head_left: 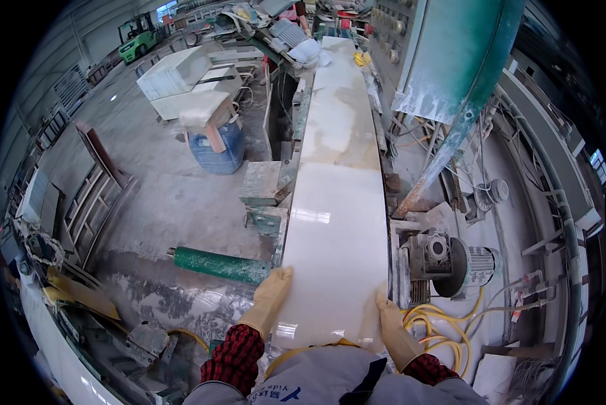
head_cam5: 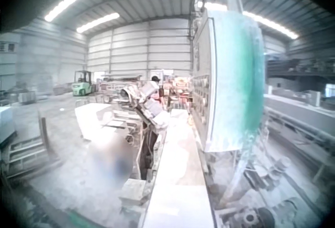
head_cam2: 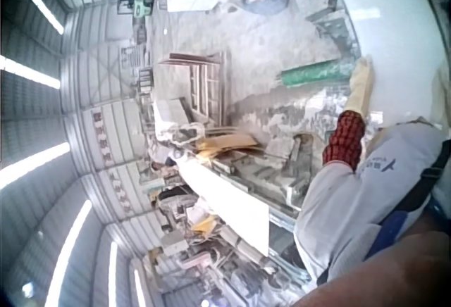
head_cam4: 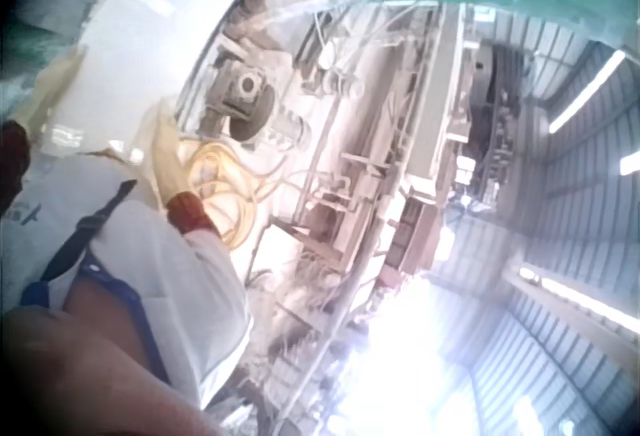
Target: The person handles large white rectangular slabs in a factory setting. They lift the slabs and place them onto a conveyor belt system, guiding them through rollers. The person repeatedly picks up new slabs and feeds them into the machinery, ensuring they are aligned correctly as they move along the line.
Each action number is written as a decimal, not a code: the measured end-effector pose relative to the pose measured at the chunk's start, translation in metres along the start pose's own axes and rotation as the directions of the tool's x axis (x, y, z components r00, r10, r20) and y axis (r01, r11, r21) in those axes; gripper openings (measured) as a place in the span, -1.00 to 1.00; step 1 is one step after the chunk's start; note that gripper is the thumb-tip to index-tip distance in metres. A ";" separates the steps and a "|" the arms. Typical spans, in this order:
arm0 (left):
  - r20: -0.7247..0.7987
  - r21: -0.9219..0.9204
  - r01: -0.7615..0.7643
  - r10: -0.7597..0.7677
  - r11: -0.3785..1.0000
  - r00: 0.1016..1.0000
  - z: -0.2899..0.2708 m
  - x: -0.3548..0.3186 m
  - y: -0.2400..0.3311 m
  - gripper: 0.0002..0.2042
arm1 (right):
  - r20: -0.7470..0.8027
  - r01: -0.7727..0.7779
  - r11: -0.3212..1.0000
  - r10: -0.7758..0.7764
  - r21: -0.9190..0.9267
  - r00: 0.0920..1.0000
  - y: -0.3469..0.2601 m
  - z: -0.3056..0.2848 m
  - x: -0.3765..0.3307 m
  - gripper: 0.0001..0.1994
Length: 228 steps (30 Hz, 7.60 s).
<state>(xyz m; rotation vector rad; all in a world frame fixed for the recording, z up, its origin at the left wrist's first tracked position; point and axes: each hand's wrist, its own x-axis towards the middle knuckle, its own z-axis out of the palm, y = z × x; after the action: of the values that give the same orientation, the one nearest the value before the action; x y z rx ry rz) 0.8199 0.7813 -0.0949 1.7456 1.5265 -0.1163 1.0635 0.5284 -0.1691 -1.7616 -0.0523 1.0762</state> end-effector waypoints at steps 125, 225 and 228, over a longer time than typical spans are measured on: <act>-0.930 -0.270 0.679 -0.368 0.683 0.001 0.311 -0.899 -0.625 -0.44 | 0.762 0.745 -0.427 -0.173 0.513 -0.624 0.385 0.270 -0.555 -0.50; -0.931 -0.188 0.656 -0.346 0.731 0.118 0.173 -0.844 -0.774 -0.58 | 0.722 0.792 -0.313 -0.330 0.523 -0.608 0.377 0.396 -0.600 -0.66; -0.931 -0.179 0.650 -0.340 0.739 0.130 0.171 -0.843 -0.774 -0.59 | 0.729 0.804 -0.319 -0.344 0.502 -0.592 0.378 0.394 -0.597 -0.68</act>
<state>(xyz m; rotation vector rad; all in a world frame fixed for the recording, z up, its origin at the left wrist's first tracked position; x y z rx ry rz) -0.0071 -0.0270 -0.1343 1.3593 3.1398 0.4974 0.2776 0.3442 -0.1116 -0.4848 -2.3891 0.2479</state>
